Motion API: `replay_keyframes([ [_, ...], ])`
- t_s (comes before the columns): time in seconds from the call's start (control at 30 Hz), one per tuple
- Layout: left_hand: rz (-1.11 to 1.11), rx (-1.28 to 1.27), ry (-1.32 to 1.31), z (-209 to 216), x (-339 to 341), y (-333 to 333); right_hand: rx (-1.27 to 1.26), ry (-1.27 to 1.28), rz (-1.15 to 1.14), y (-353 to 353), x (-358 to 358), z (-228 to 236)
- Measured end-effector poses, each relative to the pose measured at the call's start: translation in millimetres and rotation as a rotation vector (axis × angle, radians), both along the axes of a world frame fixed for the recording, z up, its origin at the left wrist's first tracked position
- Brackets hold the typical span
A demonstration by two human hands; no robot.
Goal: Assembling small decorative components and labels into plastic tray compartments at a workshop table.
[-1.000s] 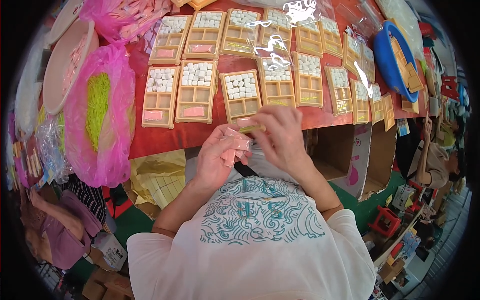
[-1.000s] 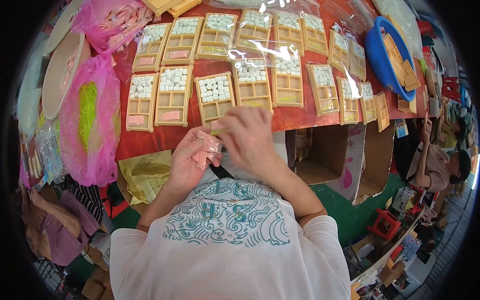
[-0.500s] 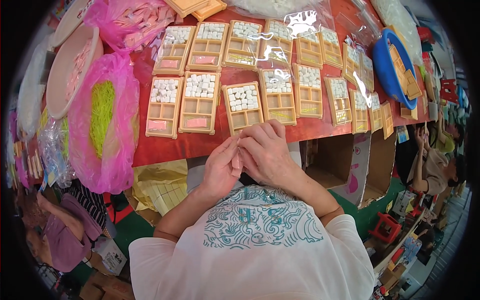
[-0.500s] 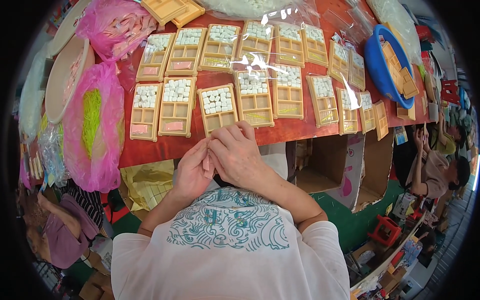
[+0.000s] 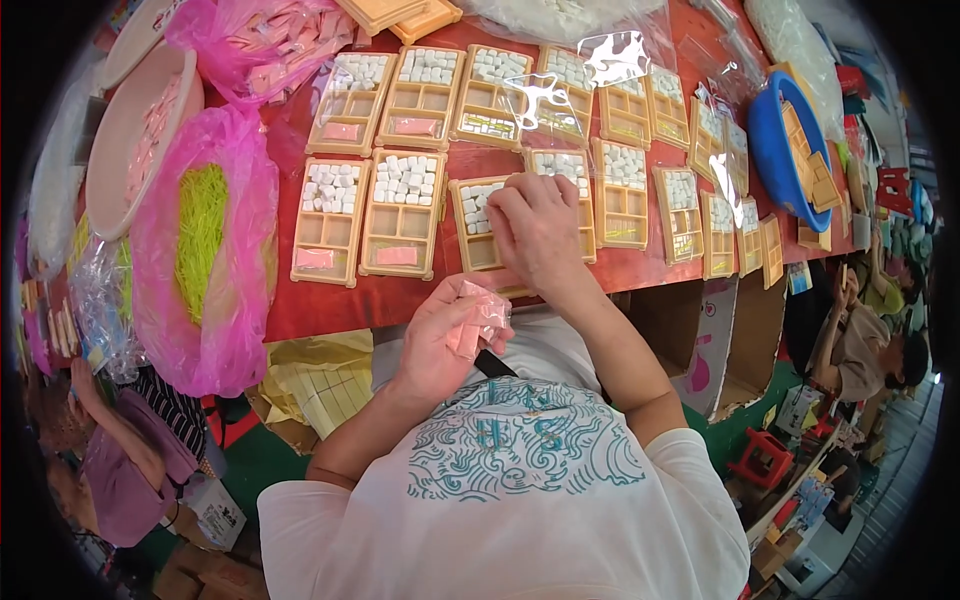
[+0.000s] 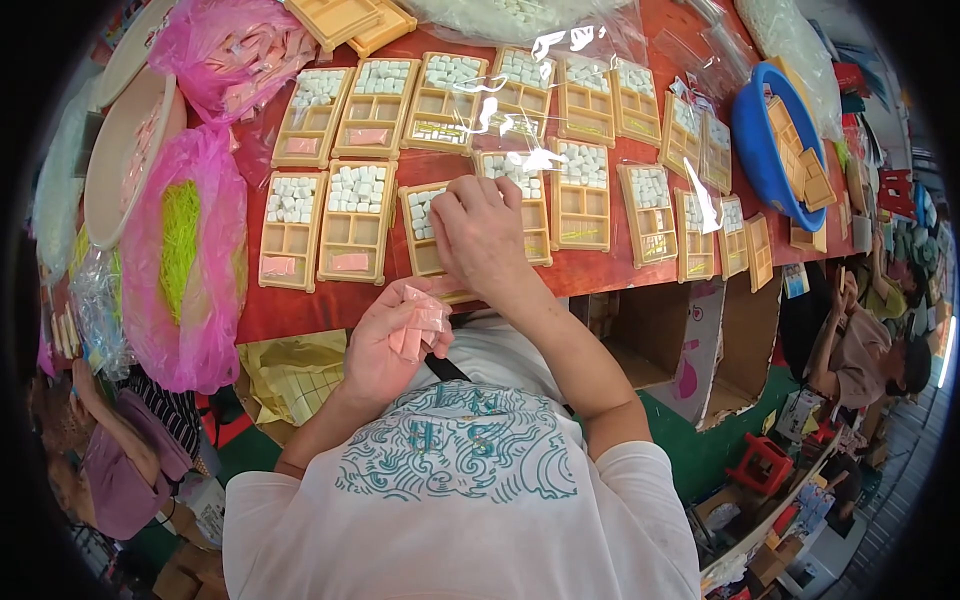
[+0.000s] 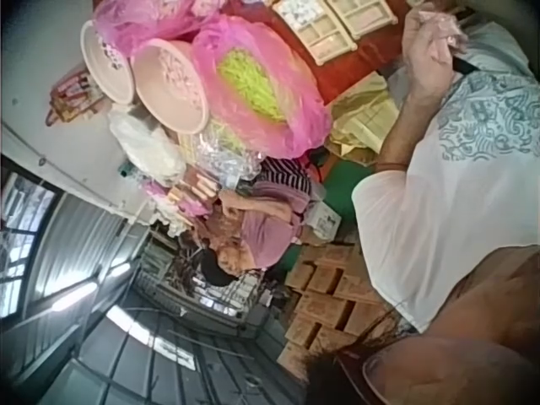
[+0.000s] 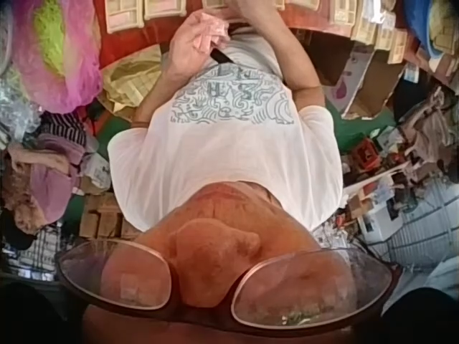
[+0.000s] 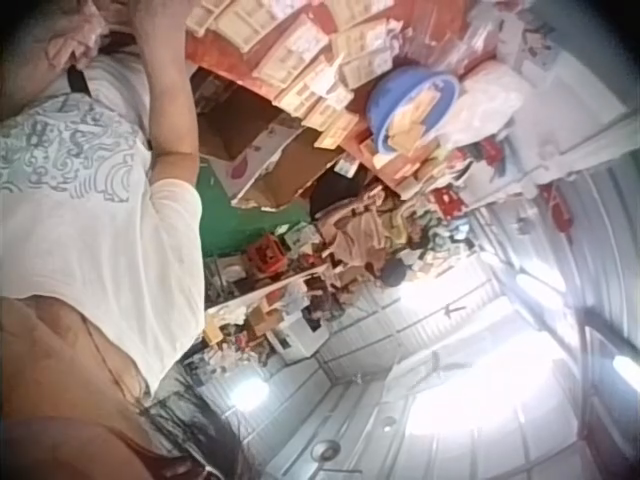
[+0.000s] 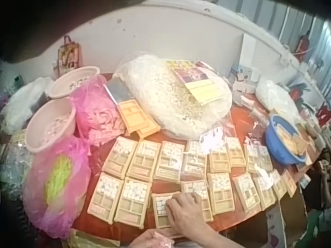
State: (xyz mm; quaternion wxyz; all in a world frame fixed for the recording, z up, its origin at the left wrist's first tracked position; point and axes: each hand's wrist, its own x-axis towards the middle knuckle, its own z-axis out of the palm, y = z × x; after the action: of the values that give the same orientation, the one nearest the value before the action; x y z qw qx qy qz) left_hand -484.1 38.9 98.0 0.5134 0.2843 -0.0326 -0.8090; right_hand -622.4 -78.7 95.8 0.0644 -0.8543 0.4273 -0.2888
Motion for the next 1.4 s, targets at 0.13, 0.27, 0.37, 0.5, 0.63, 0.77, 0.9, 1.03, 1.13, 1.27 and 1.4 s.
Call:
replay_keyframes([
  [0.13, 0.012, 0.013, -0.002, -4, 3, -1, 0.008, 0.091, -0.022, -2, 3, -9],
  [0.27, 0.016, -0.014, -0.034, -2, 3, 0, 0.043, 0.093, -0.04, -1, 5, -6],
  [0.37, 0.015, -0.005, -0.038, -1, 3, -1, 0.007, 0.184, -0.007, 0, 3, -1],
  [0.5, 0.027, -0.024, -0.049, -4, 0, 1, 0.038, 0.067, 0.006, 12, -9, 22],
  [0.63, 0.064, -0.068, -0.075, -5, -4, 6, 0.465, -0.022, 0.156, 43, -36, 42],
  [0.77, 0.004, -0.096, -0.138, -1, -14, 8, 0.567, -0.189, 0.134, 78, -45, 43],
  [0.9, -0.073, -0.099, -0.116, -2, -26, 6, 0.602, -0.327, 0.073, 87, -62, 29],
  [1.03, -0.074, -0.03, -0.106, 8, -36, 0, 0.623, -0.39, 0.024, 80, -75, 31],
  [1.13, -0.092, -0.016, -0.07, 5, -38, -1, 0.605, -0.415, -0.009, 65, -87, 32],
  [1.27, -0.088, 0.041, -0.052, 5, -39, -2, 0.553, -0.358, -0.075, 46, -101, 29],
  [1.4, -0.092, 0.031, -0.045, 2, -40, -3, 0.554, -0.288, -0.087, 32, -105, 34],
])
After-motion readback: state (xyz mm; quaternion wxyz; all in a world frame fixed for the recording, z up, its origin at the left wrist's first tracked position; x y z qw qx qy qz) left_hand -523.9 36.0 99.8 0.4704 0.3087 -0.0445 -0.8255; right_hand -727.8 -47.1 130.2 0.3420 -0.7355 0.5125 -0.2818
